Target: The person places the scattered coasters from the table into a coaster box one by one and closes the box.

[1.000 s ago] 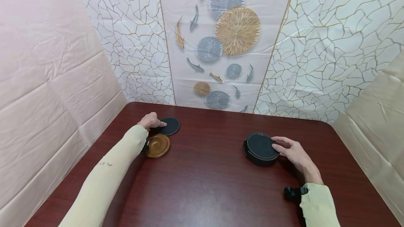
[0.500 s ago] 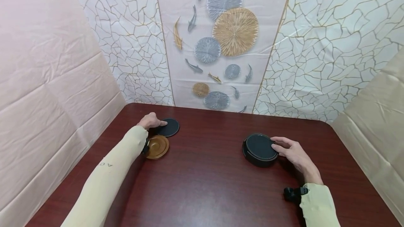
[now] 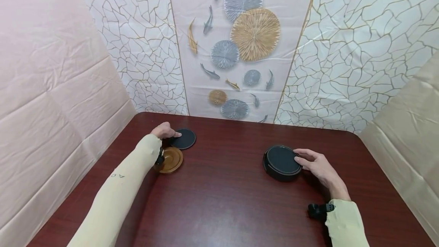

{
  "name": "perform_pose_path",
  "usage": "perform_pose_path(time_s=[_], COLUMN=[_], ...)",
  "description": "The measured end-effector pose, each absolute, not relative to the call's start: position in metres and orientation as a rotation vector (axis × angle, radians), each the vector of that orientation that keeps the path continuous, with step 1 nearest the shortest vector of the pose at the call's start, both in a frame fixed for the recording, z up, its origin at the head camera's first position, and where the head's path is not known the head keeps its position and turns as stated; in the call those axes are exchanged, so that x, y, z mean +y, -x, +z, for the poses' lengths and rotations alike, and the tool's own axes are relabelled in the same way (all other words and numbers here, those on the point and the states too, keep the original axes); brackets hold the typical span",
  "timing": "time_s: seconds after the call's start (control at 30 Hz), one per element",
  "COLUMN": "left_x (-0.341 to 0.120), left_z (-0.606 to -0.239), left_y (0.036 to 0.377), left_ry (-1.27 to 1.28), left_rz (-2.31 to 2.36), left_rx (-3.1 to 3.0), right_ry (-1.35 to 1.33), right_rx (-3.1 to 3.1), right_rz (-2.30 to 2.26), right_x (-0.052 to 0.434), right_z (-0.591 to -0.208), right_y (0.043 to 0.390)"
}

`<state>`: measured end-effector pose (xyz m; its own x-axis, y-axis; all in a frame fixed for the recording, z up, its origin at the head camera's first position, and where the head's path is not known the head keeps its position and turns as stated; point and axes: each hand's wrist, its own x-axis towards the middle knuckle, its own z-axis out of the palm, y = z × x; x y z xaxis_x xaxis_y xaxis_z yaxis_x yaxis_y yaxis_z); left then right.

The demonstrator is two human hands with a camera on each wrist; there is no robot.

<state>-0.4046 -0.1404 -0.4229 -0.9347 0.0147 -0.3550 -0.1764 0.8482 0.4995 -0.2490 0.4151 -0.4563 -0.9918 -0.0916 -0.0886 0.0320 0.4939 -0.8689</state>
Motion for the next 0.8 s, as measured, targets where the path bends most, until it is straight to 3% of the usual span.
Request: perform_pose_path(time_s=[0.4, 0.8], left_x=[-0.140, -0.129], left_z=[-0.414, -0.394], left_y=[0.402, 0.395], left_ry=[0.133, 0.006], left_rz=[0.791, 1.178], left_rx=[2.700, 2.600], right_ry=[0.048, 0.057], right_rx=[2.609, 2.596], right_rz=[-1.502, -1.518], right_x=[0.413, 0.414], right_z=[-0.454, -0.456], right_y=[0.249, 0.249])
